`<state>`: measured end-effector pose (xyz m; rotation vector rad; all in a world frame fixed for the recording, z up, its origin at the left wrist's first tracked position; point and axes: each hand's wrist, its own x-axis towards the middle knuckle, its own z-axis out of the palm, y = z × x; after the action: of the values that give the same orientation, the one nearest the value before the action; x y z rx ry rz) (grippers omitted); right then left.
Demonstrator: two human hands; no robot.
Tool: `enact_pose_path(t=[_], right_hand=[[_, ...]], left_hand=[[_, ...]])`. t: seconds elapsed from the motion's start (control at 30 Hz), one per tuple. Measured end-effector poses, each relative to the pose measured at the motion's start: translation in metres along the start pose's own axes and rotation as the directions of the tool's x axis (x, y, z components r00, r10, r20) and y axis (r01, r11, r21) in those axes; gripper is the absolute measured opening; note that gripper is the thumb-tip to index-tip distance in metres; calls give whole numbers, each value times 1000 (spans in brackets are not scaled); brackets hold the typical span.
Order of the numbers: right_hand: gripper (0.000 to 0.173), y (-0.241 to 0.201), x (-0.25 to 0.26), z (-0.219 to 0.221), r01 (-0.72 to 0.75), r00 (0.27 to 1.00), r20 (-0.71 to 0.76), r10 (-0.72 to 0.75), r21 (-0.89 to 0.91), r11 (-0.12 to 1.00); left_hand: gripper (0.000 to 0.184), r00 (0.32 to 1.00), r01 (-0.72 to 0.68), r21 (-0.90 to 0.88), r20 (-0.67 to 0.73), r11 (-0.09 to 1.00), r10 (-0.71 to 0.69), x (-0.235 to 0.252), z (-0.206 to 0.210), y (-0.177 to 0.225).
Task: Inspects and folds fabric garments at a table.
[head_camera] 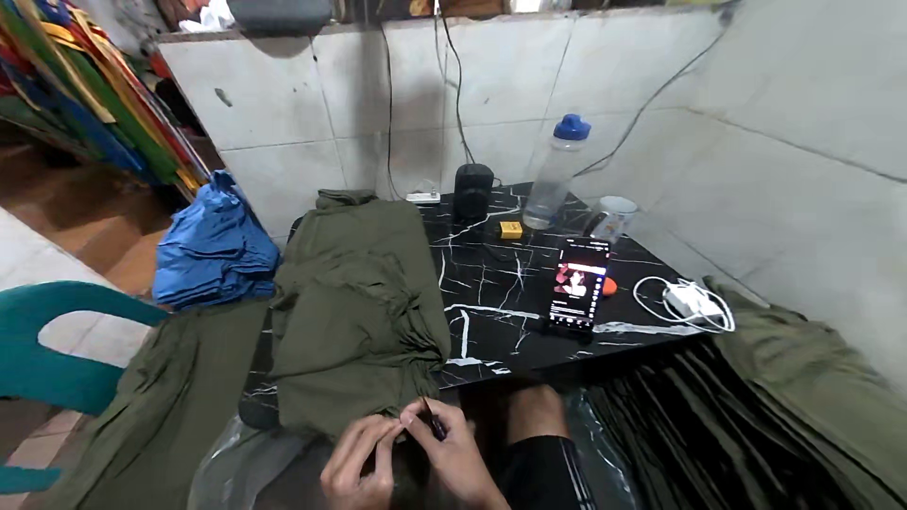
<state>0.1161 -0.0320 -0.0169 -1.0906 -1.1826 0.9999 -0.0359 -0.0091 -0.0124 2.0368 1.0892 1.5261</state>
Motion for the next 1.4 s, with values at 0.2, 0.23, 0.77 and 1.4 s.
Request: enact_pose_path(t=[0.2, 0.23, 0.77, 1.4], right_hand=[[20, -3, 1, 2, -1, 1000, -27, 0, -57, 998], [20, -5, 1, 2, 1, 999, -37, -3, -55, 999], [17, -6, 4, -4, 2, 995, -101, -3, -2, 1000], [16, -6, 0, -1, -23, 999, -22, 23, 14, 1000]], left_hand=[[4, 995, 101, -120, 16, 988, -100, 0, -2, -3], [3, 991, 130, -176, 27, 976, -128, 0, -3, -4], [7, 804, 350, -420, 593, 837, -38, 8, -46, 0], [33, 933, 354, -338, 62, 872, -355, -2, 4, -5]])
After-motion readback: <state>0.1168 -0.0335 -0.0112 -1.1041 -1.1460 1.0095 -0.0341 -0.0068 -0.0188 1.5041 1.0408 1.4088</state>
